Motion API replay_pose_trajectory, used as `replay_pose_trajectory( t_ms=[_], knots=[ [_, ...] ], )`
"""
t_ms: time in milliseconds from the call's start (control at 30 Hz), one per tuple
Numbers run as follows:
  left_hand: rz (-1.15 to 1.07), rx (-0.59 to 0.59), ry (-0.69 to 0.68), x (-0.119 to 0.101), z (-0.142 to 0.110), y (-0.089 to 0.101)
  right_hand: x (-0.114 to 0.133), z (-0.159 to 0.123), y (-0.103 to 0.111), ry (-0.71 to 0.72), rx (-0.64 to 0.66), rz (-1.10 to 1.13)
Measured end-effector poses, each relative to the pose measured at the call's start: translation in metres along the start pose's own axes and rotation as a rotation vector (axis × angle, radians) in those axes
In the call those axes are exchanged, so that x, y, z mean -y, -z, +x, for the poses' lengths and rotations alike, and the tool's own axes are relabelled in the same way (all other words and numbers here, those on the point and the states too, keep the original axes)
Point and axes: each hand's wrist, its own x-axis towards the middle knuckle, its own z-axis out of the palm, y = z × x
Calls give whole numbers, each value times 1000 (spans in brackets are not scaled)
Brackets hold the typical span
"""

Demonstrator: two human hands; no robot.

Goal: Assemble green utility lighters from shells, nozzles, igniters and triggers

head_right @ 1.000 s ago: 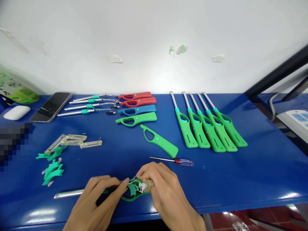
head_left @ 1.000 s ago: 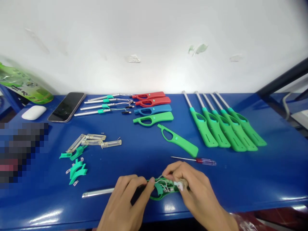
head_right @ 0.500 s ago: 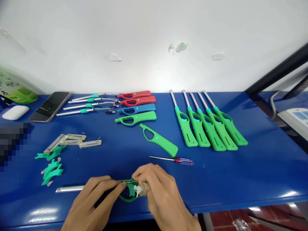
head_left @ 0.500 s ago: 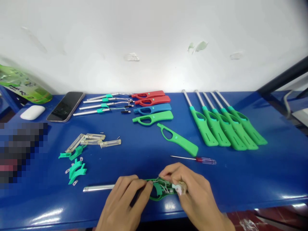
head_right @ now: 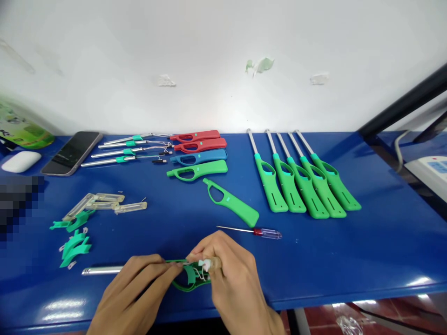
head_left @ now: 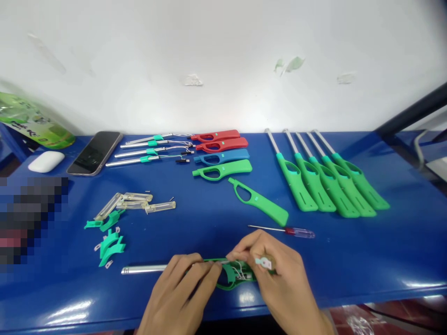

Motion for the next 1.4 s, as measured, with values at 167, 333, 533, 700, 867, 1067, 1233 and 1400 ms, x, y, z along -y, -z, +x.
replay_pose_trajectory(
  t_ms=[167, 333, 533, 700, 867, 1067, 1233, 1400],
  knots=[
    [5, 3, -27, 2, 0, -1, 7, 4, -2, 49, 53, 28],
    [49, 19, -12, 1, -5, -3, 9, 3, 6, 122, 92, -89],
    [72, -121, 12, -6, 5, -7, 8, 1, 13, 153, 50, -166],
    [-43, -179, 66, -11, 23, -14, 12, 4, 11, 167, 41, -172],
    [-98, -257, 67, -10, 29, -22, 11, -3, 22, 130, -2, -278],
    [-147, -262, 72, -13, 28, -24, 9, -18, 51, 138, -98, -514],
    [-165, -261, 75, -13, 28, -27, 5, -15, 47, 147, 49, -434],
    [-156, -220, 49, -13, 25, -26, 2, -12, 38, 137, -12, -363]
  ],
)
